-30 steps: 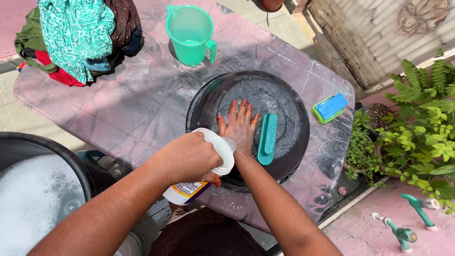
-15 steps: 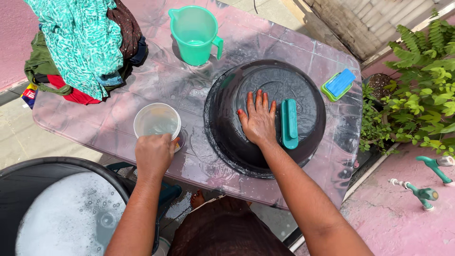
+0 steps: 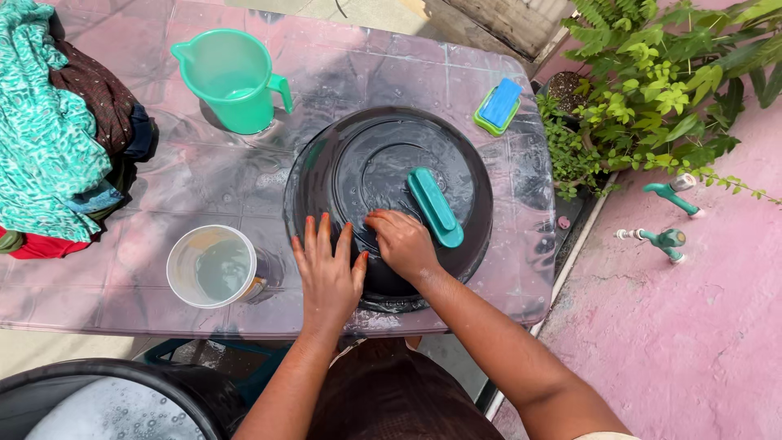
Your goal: The person washes a piece of fabric by hand in a basin of soapy water, wrings it out, then uses a brush and soapy water from a container to scrub a black basin and a table surface.
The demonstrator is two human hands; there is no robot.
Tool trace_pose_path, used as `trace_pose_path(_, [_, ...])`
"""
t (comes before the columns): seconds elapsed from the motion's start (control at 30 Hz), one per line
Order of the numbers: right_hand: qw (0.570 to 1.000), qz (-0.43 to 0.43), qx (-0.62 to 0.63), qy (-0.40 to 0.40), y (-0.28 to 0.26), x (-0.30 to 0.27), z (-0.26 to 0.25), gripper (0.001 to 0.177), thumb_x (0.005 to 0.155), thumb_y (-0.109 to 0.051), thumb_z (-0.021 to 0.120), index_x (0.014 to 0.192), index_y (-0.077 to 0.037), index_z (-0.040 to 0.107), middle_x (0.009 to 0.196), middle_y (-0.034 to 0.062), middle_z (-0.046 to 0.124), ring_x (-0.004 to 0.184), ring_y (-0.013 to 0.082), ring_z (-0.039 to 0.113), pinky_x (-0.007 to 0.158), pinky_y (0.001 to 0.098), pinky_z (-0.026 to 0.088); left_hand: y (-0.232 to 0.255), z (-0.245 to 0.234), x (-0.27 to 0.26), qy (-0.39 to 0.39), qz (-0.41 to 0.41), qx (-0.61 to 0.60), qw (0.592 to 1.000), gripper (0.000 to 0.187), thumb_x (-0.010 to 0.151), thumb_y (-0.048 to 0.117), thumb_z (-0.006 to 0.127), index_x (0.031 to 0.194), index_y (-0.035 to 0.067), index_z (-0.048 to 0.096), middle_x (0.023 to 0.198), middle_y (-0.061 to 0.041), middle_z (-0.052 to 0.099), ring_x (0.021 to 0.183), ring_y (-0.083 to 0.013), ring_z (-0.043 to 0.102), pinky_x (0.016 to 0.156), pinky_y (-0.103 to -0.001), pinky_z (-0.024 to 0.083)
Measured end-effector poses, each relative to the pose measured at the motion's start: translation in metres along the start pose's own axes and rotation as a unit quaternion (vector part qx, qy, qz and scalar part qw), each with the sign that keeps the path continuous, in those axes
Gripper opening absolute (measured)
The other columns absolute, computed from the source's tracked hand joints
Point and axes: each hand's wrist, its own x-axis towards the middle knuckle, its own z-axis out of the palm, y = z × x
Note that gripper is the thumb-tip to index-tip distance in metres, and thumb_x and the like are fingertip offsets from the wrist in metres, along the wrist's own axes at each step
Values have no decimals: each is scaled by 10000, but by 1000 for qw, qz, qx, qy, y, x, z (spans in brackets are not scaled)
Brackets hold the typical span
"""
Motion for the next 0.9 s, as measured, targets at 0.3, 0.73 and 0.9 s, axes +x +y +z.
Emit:
trace_pose_path(0.3, [980,125,-133,76,4,-17,-66,520,860,-106,721,1375,-128,653,1472,214,496,1160,401,606,909,489,485,34,56,52,-20,-49,15,998,613,988,465,555,1449,60,556,1548,-218,420,1494,-421,273,1158,-707,131])
trace_pose_path(0.73, [992,57,-94,63,53,51,-42,495,894,-79,691,1378,-175,655,1425,164,547,1230,370,567,1031,490,438,37,64,59,-28,-74,77,994,646,955,448,526,1502,105,522,1596,-201,398,1512,-386,272,1174,-694,119])
trace_pose_path(0.9, [994,12,-104,32,18,-17,-49,474,886,-45,645,1335,-187,697,1421,133,579,1266,333,574,1047,466,434,35,62,57,-65,-84,108,988,590,957,428,525,1462,124,518,1624,-168,396,1541,-361,276,1201,-680,133])
